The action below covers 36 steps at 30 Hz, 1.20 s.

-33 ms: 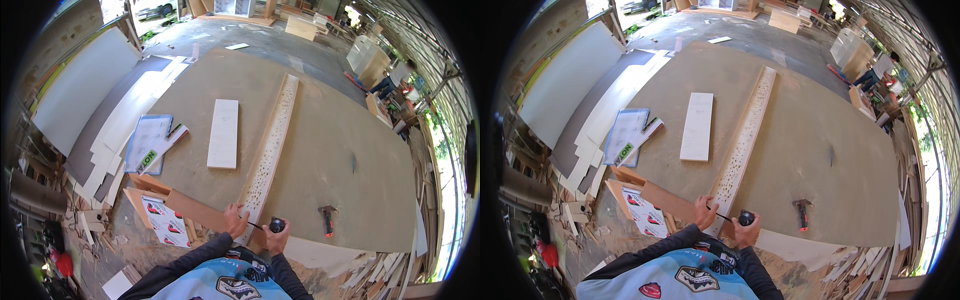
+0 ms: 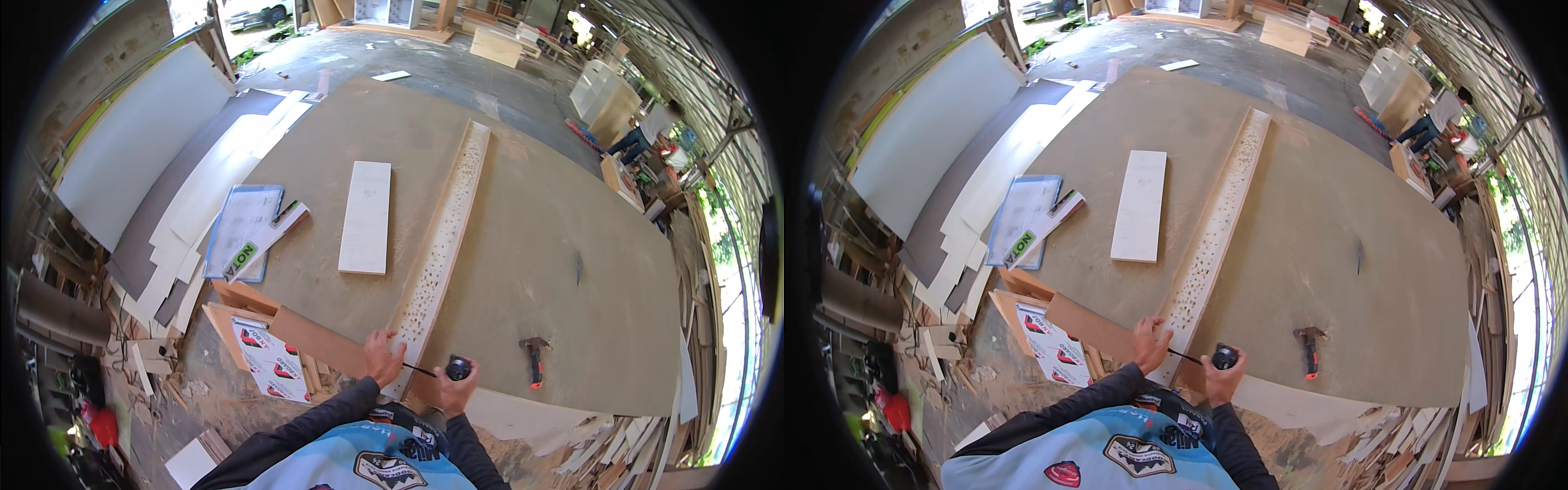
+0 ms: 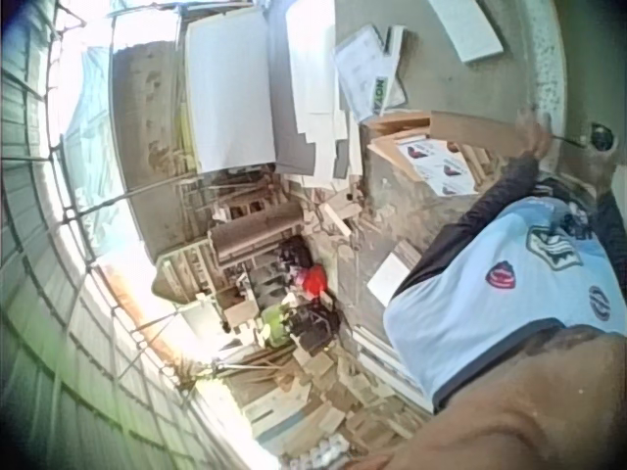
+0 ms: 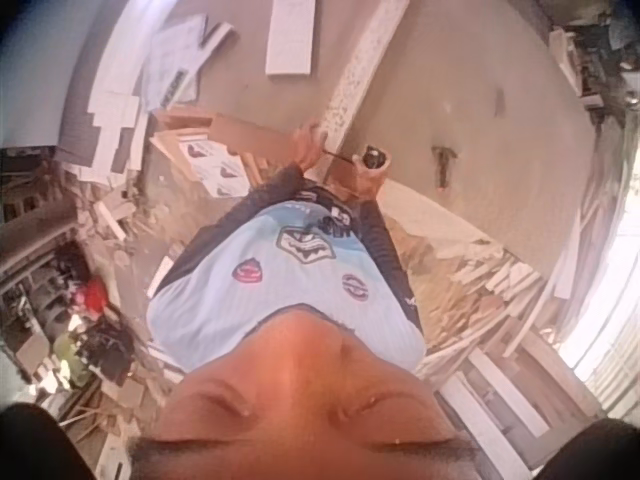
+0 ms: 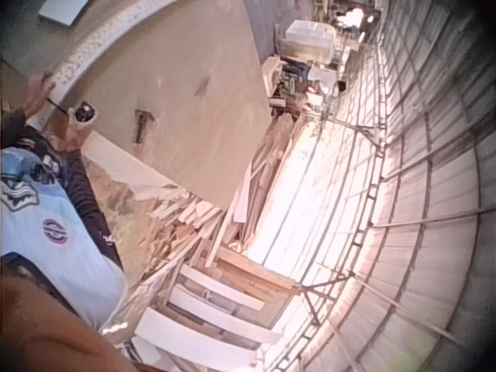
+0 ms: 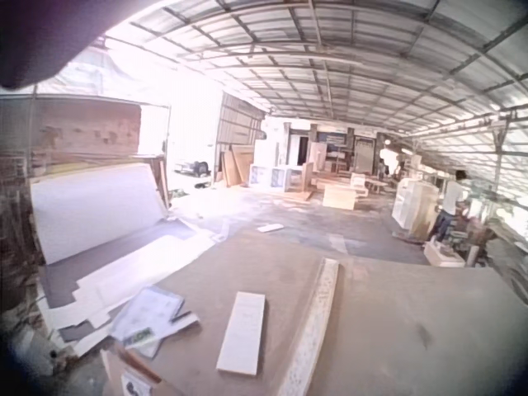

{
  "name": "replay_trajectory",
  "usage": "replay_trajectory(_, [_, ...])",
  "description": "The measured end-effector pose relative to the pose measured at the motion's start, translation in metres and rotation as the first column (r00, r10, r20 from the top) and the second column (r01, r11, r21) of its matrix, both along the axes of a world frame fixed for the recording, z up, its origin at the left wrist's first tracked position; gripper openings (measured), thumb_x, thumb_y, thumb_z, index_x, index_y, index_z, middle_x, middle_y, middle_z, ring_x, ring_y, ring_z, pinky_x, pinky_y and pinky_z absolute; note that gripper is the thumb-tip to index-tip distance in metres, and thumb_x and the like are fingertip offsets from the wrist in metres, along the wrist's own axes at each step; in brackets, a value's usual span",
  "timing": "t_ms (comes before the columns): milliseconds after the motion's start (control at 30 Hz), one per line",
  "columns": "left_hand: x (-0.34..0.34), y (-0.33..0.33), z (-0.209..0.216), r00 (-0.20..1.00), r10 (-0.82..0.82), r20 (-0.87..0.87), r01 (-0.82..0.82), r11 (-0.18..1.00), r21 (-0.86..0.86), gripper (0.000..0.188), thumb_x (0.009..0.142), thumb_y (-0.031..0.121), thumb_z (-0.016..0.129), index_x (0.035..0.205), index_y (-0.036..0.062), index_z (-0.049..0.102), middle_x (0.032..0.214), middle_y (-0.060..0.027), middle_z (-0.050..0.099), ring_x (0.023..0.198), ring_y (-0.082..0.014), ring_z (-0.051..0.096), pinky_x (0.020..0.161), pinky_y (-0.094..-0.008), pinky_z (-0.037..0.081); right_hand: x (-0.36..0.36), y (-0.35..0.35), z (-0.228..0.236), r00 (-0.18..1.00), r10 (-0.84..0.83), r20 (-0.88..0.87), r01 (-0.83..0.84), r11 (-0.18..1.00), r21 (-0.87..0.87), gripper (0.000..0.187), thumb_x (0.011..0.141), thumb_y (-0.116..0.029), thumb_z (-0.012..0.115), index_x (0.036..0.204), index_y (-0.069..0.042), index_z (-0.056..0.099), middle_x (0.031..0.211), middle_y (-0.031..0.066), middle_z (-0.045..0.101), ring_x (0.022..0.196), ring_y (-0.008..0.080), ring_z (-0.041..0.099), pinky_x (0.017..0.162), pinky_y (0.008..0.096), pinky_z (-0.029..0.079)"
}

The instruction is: The person positions a wooden strip on a wood panel, hammers a nail into it to secure it, and then uses a tape measure to take measurements on the panel surface.

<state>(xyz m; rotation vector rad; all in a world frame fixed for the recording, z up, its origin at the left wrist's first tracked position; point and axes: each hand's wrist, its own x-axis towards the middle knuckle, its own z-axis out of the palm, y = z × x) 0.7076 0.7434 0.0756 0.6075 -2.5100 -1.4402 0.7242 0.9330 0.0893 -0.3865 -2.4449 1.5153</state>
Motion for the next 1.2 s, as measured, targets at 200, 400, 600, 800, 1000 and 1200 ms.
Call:
replay_trajectory(200, [-0.015, 0.023, -0.013, 0.984, 0.161, -0.078, -0.175, 0.957, -0.233, 0.036, 0.08, 0.022, 0.076, 0.111, 0.006, 0.067, 0.117, -0.0168, 0.059, 0.116, -0.0358, 0.053, 0.099, -0.0477, 0.042, -0.007, 0.11, 0.009, 0.993, -0.113, 0.012, 0.109, 0.917, -0.383, 0.045, 0.086, -0.016, 0.074, 0.121, -0.003, 0.05, 0.1, 0.0094, 0.055, 0.085, 0.0194, 0.059, 0.076, 0.0318, 0.051])
replay_trajectory(400, [-0.027, 0.027, -0.026, 0.955, 0.288, -0.074, -0.297, 0.917, -0.265, 0.028, 0.082, 0.026, 0.074, 0.1, 0.0043, 0.07, 0.107, -0.0149, 0.064, 0.109, -0.0334, 0.058, 0.095, -0.0454, 0.045, 0.015, 0.198, -0.008, 0.998, -0.066, -0.001, 0.065, 0.985, -0.16, 0.036, 0.092, -0.018, 0.065, 0.12, -0.002, 0.05, 0.101, 0.0126, 0.056, 0.086, 0.0229, 0.059, 0.076, 0.0352, 0.05])
replay_trajectory(600, [-0.044, 0.005, -0.03, 0.885, 0.462, -0.052, -0.463, 0.886, -0.026, 0.029, 0.084, 0.028, 0.073, 0.095, 0.0012, 0.071, 0.106, -0.016, 0.068, 0.108, -0.0329, 0.062, 0.092, -0.0435, 0.049, 0.028, 0.229, -0.009, 0.985, 0.161, 0.058, -0.161, 0.987, 0.009, 0.043, 0.09, -0.024, 0.066, 0.121, 0.0, 0.049, 0.108, 0.019, 0.056, 0.101, 0.0346, 0.059, 0.092, 0.0435, 0.047])
replay_trajectory(800, [-0.067, -0.046, -0.027, 0.871, 0.491, -0.012, -0.47, 0.826, -0.31, 0.067, 0.076, 0.037, 0.081, 0.126, -0.0011, 0.059, 0.126, -0.0208, 0.061, 0.12, -0.0356, 0.058, 0.103, -0.0421, 0.046, 0.003, 0.205, -0.016, 0.974, 0.221, -0.047, -0.213, 0.968, 0.136, 0.047, 0.085, -0.018, 0.072, 0.123, 0.0, 0.05, 0.114, 0.019, 0.055, 0.108, 0.0356, 0.056, 0.099, 0.0454, 0.044])
replay_trajectory(1000, [-0.117, -0.069, 0.0, 0.845, 0.523, 0.112, -0.439, 0.798, -0.414, 0.11, 0.067, 0.049, 0.088, 0.15, -0.0015, 0.035, 0.147, -0.0211, 0.044, 0.139, -0.0375, 0.041, 0.114, -0.0522, 0.035, -0.013, 0.182, -0.03, 0.973, 0.161, 0.164, -0.153, 0.986, -0.063, 0.042, 0.077, -0.017, 0.074, 0.112, 0.001, 0.059, 0.105, 0.0183, 0.064, 0.099, 0.0343, 0.064, 0.092, 0.0423, 0.05])
replay_trajectory(1200, [-0.146, -0.091, 0.0, 0.85, 0.483, 0.208, -0.377, 0.835, -0.4, 0.133, 0.06, 0.058, 0.091, 0.158, 0.0006, 0.021, 0.157, -0.0217, 0.034, 0.148, -0.0377, 0.03, 0.118, -0.0557, 0.028, 0.02, 0.157, -0.043, 0.812, 0.477, 0.336, -0.462, 0.878, -0.13, 0.033, 0.076, -0.015, 0.073, 0.105, 0.001, 0.068, 0.085, 0.012, 0.07, 0.074, 0.0186, 0.069, 0.06, 0.0345, 0.056])
